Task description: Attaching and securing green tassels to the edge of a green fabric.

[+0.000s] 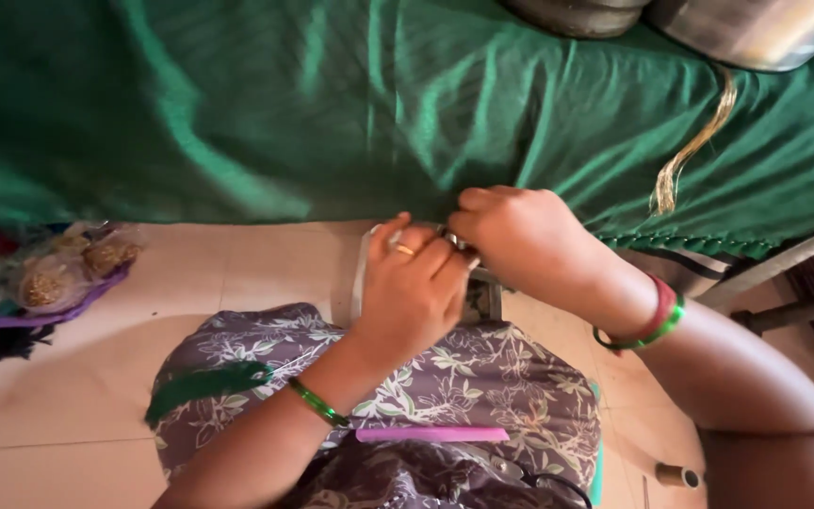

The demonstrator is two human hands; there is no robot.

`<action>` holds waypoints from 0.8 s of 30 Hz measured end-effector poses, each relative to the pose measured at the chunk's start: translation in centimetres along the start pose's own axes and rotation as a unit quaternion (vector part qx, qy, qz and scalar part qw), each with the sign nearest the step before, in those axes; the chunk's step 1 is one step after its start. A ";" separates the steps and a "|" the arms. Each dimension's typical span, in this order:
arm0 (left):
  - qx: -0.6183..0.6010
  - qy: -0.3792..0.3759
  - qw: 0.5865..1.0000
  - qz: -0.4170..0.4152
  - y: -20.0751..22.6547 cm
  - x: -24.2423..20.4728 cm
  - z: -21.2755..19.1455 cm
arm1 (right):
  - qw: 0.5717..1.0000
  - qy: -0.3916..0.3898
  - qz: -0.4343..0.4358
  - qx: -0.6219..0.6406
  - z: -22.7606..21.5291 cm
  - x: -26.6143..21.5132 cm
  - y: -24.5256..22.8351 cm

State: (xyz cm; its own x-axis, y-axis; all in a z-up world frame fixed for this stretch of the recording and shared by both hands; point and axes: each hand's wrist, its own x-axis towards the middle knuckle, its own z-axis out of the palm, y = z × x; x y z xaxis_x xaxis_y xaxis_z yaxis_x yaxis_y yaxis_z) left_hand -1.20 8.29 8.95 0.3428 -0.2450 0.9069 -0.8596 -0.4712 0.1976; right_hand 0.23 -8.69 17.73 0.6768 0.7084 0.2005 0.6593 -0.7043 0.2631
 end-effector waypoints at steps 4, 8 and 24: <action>-0.128 -0.014 0.977 -0.172 -0.9 -2.8 5.0 | 0.974 0.203 -0.032 0.092 -3.5 -1.7 -1.9; -0.626 -0.076 0.611 -0.478 -1.9 -6.0 9.1 | 0.875 0.120 0.320 0.342 1.5 -6.4 -1.5; -0.396 0.004 0.817 -0.419 0.4 -3.3 5.4 | 0.645 0.160 0.381 0.643 8.1 -7.9 -0.4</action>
State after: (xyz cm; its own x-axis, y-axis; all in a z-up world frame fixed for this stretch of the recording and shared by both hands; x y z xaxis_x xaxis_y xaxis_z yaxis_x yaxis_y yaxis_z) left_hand -0.57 4.33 4.03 0.9370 -0.1113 0.3311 -0.3005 0.2265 0.9265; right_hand -2.70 -14.34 8.39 0.9982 -0.0379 0.0469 0.0401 -0.1636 -0.9857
